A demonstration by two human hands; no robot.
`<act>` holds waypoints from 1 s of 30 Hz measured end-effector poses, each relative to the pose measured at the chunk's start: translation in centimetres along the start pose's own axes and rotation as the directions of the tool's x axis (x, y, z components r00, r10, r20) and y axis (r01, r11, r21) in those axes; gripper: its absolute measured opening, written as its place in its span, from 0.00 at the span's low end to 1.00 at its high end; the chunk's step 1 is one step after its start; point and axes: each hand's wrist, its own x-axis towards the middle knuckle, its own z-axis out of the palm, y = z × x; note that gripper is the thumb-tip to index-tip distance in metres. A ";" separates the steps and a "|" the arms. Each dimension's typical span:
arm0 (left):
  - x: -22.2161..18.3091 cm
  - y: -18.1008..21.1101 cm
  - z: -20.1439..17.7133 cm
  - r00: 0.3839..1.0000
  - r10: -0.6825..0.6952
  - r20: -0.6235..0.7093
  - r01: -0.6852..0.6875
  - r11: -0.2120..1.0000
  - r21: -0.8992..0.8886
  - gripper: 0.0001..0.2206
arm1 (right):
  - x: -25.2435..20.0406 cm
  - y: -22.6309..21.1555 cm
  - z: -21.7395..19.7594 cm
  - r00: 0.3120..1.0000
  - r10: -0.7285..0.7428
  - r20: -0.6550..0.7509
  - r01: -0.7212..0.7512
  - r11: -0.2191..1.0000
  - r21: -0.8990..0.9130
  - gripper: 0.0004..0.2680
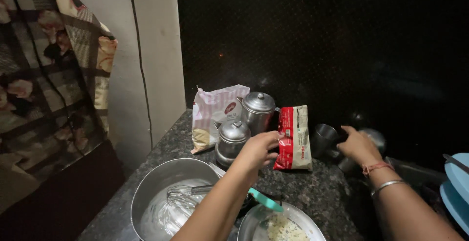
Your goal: Cutting and crumbling paneer or butter on a plate using a knife.
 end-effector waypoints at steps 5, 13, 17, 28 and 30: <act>1.1 -1.1 0.3 0.999 -0.025 -0.031 0.024 1.000 -0.012 0.21 | 1.4 1.8 2.9 0.996 -0.058 0.063 0.060 0.998 -0.034 0.29; 2.1 -1.9 1.1 0.999 -0.019 -0.034 0.018 0.999 -0.032 0.23 | 2.0 2.4 4.6 0.986 -0.002 0.166 0.007 1.000 -0.031 0.28; 1.7 -1.7 1.3 0.999 -0.020 -0.025 0.019 1.000 -0.021 0.22 | 2.3 3.0 5.5 0.984 -0.028 0.175 0.039 0.997 -0.060 0.30; 2.4 -2.3 1.6 0.998 -0.042 -0.053 0.042 0.999 -0.001 0.24 | 0.5 1.4 3.8 0.989 0.014 0.149 -0.006 0.999 -0.050 0.28; 2.3 -2.2 1.6 0.999 -0.027 -0.035 0.026 0.999 -0.033 0.23 | 0.6 1.3 3.7 0.985 0.047 0.168 -0.040 0.998 -0.044 0.26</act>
